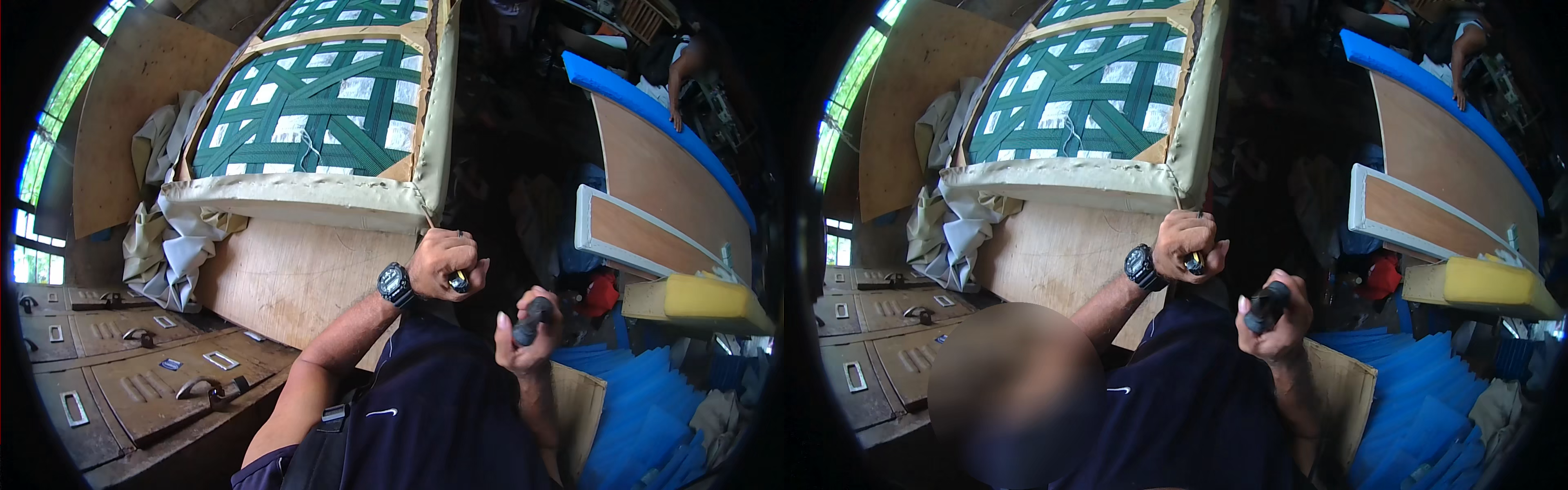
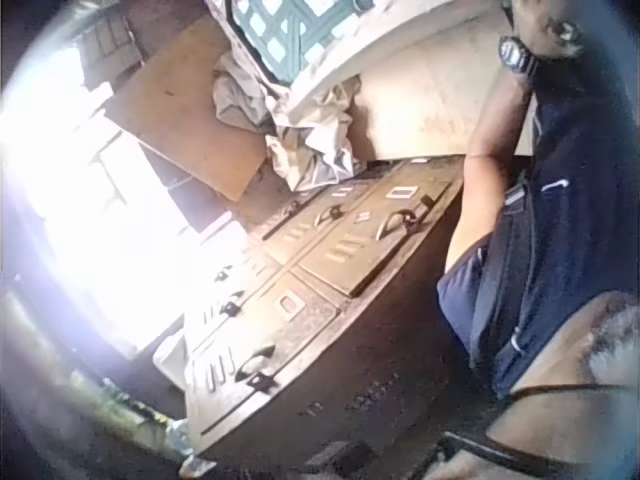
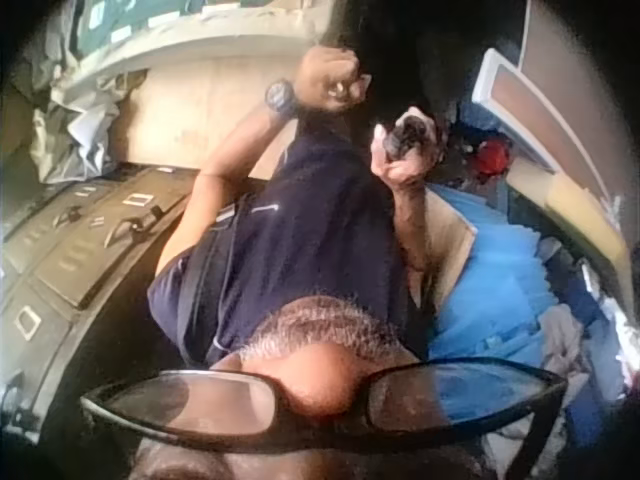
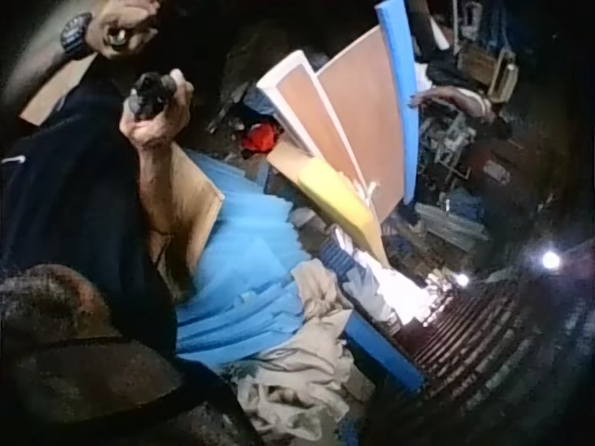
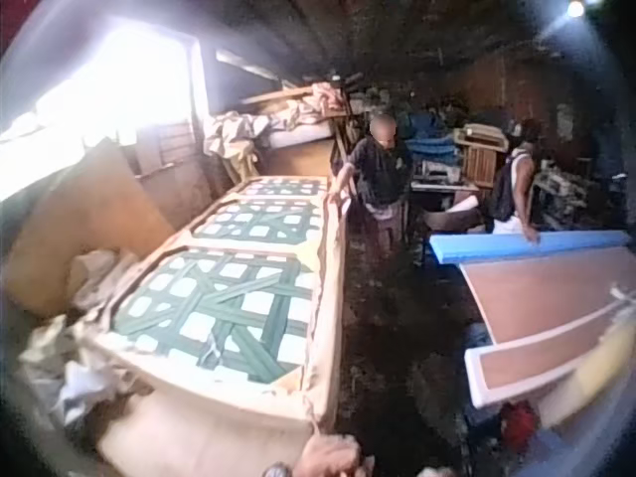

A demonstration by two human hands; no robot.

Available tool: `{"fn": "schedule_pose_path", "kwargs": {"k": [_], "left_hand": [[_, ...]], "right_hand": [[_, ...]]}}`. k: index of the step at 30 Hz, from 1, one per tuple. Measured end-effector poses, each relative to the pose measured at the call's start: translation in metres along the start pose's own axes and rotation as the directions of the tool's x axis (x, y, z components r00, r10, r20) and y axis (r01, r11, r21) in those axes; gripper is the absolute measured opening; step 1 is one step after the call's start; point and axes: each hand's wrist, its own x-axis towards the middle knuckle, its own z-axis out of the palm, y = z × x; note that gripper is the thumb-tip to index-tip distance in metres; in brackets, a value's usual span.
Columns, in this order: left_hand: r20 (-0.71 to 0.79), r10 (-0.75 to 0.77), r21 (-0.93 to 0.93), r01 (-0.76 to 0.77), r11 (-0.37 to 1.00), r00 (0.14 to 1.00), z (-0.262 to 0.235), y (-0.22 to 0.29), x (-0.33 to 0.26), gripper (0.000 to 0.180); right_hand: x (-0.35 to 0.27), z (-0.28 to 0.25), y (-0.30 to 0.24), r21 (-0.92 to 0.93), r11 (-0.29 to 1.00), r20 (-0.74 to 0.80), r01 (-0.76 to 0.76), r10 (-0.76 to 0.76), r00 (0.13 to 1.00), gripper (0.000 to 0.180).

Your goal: Repairing or reupholstering a furniture seat by adjusting fabric and webbing straps using pliers and a screwdriver.

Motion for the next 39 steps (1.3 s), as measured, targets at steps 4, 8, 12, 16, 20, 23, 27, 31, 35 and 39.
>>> {"fn": "schedule_pose_path", "kwargs": {"k": [4,8,12,16,20,23,27,31,35,39], "left_hand": [[0.003,-0.004,-0.028,0.004,1.0,1.0,-0.003,0.001,0.0,0.04],[0.033,0.033,-0.053,-0.031,0.998,0.999,-0.01,-0.004,-0.002,0.041],[0.167,0.059,-0.183,-0.028,0.983,0.984,-0.018,-0.01,-0.009,0.031],[0.144,0.113,-0.048,-0.107,0.993,0.983,-0.019,-0.016,-0.02,0.025],[0.243,0.234,-0.065,-0.225,0.972,0.941,-0.013,-0.043,-0.043,0.023],[0.629,0.41,0.012,-0.535,0.844,0.661,-0.003,-0.06,-0.079,0.017],[0.844,0.276,0.16,-0.707,0.689,0.46,0.004,-0.08,-0.096,0.015],[0.702,0.282,0.113,-0.493,0.863,0.654,0.007,-0.05,-0.074,0.019],[0.43,0.24,0.041,-0.285,0.958,0.87,0.002,-0.011,-0.04,0.023],[0.242,0.218,0.09,-0.246,0.965,0.945,0.0,-0.011,-0.014,0.032]], "right_hand": [[0.022,0.002,-0.04,-0.212,0.977,0.135,0.008,0.021,0.991,0.064],[0.042,0.013,-0.071,-0.047,0.919,-0.075,0.392,-0.395,0.916,0.054],[0.056,0.024,-0.076,-0.427,0.898,0.265,0.102,0.017,0.964,0.045],[0.045,0.033,-0.076,-0.015,0.944,-0.139,0.33,-0.329,0.934,0.046],[0.028,0.042,-0.06,-0.435,0.9,0.231,0.021,0.089,0.969,0.041],[0.005,0.037,-0.065,-0.228,0.971,0.261,0.074,-0.013,0.965,0.039],[-0.023,0.032,-0.073,-0.168,0.986,0.337,-0.002,0.06,0.94,0.044],[-0.034,0.03,-0.071,-0.106,0.994,0.271,-0.017,0.046,0.962,0.046],[-0.033,0.023,-0.066,-0.086,0.995,0.214,-0.058,0.075,0.974,0.042],[-0.028,0.016,-0.062,-0.076,0.986,0.198,-0.151,0.164,0.966,0.042]]}}
